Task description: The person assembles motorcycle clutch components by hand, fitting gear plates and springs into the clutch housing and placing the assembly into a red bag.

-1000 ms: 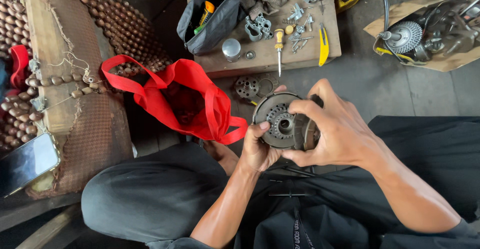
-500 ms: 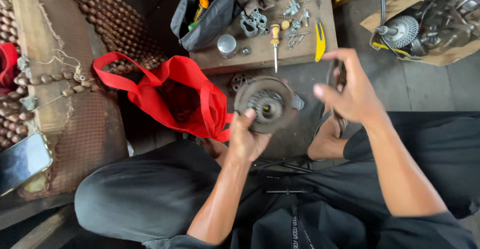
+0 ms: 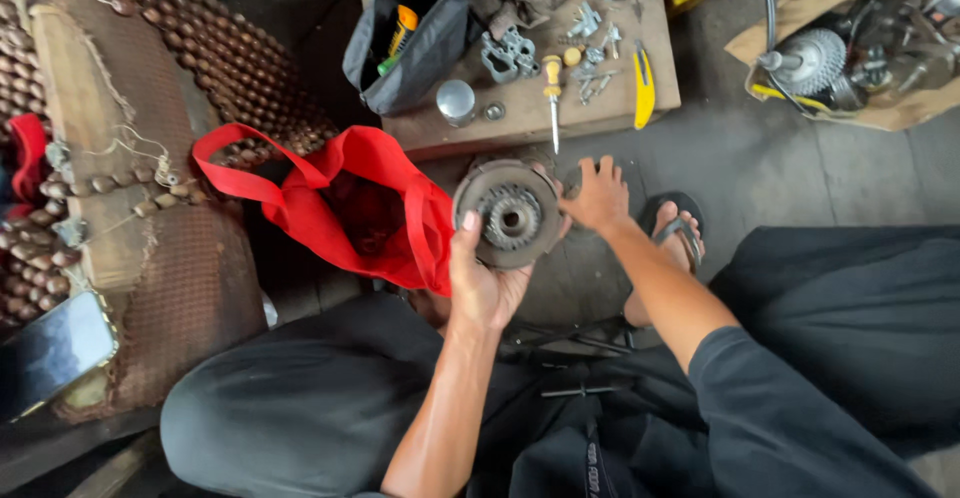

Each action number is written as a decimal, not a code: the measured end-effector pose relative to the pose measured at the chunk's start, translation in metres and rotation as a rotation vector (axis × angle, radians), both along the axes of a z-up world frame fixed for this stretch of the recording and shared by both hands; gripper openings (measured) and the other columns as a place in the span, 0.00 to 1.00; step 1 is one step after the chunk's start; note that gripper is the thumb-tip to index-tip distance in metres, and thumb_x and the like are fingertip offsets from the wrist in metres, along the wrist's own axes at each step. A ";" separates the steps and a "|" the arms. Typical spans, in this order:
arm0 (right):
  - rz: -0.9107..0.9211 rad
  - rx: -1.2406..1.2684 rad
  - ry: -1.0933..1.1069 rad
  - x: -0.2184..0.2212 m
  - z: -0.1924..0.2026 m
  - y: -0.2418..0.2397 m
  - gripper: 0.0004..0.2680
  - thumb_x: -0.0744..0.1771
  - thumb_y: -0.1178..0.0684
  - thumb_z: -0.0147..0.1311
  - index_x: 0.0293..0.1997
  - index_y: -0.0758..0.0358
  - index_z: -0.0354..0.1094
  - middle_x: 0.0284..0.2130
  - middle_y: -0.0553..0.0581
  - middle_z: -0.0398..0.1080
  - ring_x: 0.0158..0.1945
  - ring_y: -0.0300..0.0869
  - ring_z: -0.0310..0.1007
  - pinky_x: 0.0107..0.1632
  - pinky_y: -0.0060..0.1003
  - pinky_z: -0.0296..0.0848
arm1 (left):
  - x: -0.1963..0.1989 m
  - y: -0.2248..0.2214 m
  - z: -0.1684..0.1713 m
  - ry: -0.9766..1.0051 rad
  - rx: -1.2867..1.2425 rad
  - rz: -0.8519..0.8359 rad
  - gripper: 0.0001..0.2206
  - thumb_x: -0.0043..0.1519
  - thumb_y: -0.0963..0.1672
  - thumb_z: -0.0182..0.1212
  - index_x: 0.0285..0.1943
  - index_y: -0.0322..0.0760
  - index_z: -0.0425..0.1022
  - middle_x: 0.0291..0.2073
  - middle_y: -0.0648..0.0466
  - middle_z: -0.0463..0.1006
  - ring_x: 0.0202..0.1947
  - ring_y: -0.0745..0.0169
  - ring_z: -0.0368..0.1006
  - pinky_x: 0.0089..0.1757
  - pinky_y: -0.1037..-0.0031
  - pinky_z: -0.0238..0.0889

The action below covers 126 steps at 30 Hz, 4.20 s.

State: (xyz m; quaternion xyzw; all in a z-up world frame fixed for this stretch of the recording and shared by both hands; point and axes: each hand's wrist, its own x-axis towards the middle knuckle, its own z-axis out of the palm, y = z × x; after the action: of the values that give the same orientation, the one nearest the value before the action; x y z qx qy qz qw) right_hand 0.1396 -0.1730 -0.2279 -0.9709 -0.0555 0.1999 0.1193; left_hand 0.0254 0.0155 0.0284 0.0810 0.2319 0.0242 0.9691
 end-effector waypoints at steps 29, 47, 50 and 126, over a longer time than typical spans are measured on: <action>0.455 0.853 -0.728 -0.072 0.306 0.062 0.14 0.64 0.49 0.68 0.44 0.72 0.74 0.30 0.60 0.68 0.28 0.48 0.70 0.34 0.41 0.75 | -0.010 -0.002 -0.037 -0.176 -0.085 -0.050 0.35 0.67 0.60 0.44 0.65 0.24 0.69 0.57 0.28 0.73 0.54 0.35 0.73 0.45 0.60 0.73; 0.601 0.660 -0.449 -0.071 0.328 0.038 0.17 0.64 0.49 0.67 0.52 0.65 0.69 0.34 0.58 0.71 0.28 0.52 0.75 0.28 0.45 0.75 | -0.019 -0.017 -0.023 -0.265 0.114 0.029 0.29 0.70 0.55 0.39 0.65 0.25 0.67 0.56 0.28 0.73 0.54 0.32 0.73 0.52 0.49 0.72; 0.475 0.712 -0.409 -0.075 0.314 0.035 0.19 0.61 0.48 0.72 0.50 0.66 0.68 0.26 0.56 0.71 0.22 0.46 0.73 0.25 0.39 0.73 | -0.020 -0.020 -0.012 -0.333 0.349 0.049 0.25 0.71 0.55 0.38 0.61 0.31 0.66 0.59 0.31 0.72 0.55 0.43 0.71 0.54 0.56 0.69; 0.633 0.822 -0.275 -0.064 0.343 0.019 0.15 0.65 0.52 0.65 0.55 0.62 0.69 0.33 0.56 0.69 0.29 0.46 0.71 0.31 0.40 0.72 | -0.017 -0.014 -0.025 -0.394 0.314 -0.099 0.37 0.71 0.59 0.32 0.82 0.33 0.39 0.61 0.35 0.70 0.57 0.47 0.72 0.55 0.55 0.71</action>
State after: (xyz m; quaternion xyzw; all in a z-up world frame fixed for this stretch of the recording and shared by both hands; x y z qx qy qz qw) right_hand 0.0754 -0.1544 0.1154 -0.7972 -0.4345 0.0590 0.4149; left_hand 0.0082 0.0018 0.0031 0.2354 0.0280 0.0278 0.9711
